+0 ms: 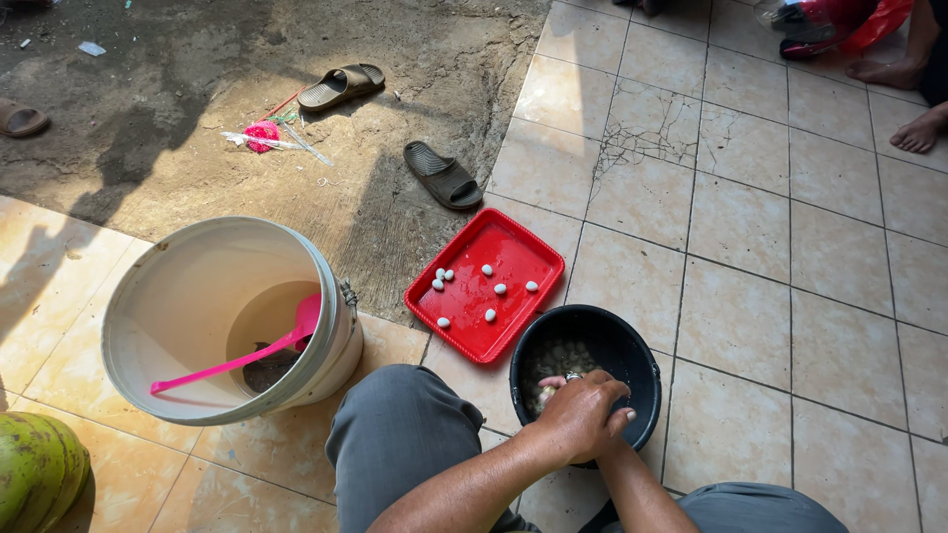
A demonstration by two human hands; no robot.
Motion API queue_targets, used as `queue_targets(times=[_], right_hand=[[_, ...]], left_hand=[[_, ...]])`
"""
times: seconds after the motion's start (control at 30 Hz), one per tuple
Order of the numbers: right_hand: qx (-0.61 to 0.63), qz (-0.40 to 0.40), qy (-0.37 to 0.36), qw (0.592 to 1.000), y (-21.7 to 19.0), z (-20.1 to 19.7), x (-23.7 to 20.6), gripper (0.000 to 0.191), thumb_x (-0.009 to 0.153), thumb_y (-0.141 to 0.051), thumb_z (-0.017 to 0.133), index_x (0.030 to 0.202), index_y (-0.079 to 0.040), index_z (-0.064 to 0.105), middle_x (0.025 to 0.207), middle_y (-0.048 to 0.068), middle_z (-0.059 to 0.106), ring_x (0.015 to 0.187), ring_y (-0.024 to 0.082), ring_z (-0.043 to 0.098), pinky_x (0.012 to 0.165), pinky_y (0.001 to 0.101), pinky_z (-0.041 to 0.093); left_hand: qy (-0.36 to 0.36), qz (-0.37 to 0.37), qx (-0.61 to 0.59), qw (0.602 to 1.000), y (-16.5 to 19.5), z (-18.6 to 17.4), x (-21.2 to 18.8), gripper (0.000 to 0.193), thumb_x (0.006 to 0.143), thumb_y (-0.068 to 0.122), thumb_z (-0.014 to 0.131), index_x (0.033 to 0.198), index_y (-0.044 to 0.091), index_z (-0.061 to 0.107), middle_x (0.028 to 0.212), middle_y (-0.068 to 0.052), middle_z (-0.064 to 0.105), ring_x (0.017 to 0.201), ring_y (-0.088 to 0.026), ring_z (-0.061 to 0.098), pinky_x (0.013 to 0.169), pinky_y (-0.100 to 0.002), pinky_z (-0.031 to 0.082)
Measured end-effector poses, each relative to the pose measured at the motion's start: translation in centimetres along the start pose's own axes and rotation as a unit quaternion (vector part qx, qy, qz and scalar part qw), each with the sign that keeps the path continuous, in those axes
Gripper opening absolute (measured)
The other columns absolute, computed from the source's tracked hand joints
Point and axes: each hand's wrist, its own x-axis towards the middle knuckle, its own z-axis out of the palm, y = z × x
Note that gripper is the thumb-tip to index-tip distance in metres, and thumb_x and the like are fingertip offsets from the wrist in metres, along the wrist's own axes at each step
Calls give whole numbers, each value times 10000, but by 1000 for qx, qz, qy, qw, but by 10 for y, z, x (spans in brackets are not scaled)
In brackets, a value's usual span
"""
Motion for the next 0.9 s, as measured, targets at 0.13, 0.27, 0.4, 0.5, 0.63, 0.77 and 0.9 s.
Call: queue_targets(times=[0.13,0.27,0.4,0.5,0.63,0.77,0.9], right_hand=[[-163,-43,210,963,2,2,-3,652,1023,-572,311,1507,-136,327,1364,181,562,1292,303,579,1069,511,497],[-566,157,247,770,14,14,6,589,1015,-577,379,1444,-207,537,1353,64,662,1291,161,631,1119,372,482],[-847,234,162,449,16,18,6,495,1087,-430,393,1537,-224,427,1465,50,546,1384,130,470,1145,368,364],[-550,127,231,793,7,16,1,475,1072,-355,453,1476,-110,500,1417,112,618,1330,90,592,1107,291,497],[-384,86,361,846,5,14,8,413,1048,-275,534,1425,-119,473,1233,93,578,1120,108,571,953,312,477],[-655,82,344,668,6,20,14,387,1030,-249,633,1384,-117,548,1124,89,595,1052,148,593,895,339,493],[-837,20,281,469,-1,29,21,469,964,-274,701,1365,-119,513,1235,108,586,1158,221,582,951,398,453]], left_hand=[[-4,5,-14,1000,0,-2,-3,394,969,250,647,1255,-20,668,1234,-249,648,1140,-381,659,971,-497,530],[21,40,-30,999,4,-2,-4,373,974,243,654,1235,-21,683,1254,-246,649,1159,-411,639,980,-527,512],[22,34,-28,999,4,2,-6,362,968,233,653,1230,-16,680,1258,-241,644,1156,-417,636,979,-531,506],[24,38,-29,999,5,5,-2,341,971,223,654,1211,-17,686,1243,-232,655,1146,-410,643,985,-529,490],[34,38,-47,998,5,6,-1,322,968,210,646,1200,-11,682,1218,-211,657,1124,-384,655,987,-492,502],[58,53,-20,997,7,7,0,307,953,211,670,1168,-6,702,1194,-201,670,1108,-387,650,1002,-503,471],[71,67,-25,995,8,8,3,302,955,209,678,1164,-8,699,1184,-204,668,1119,-397,642,991,-497,479]])
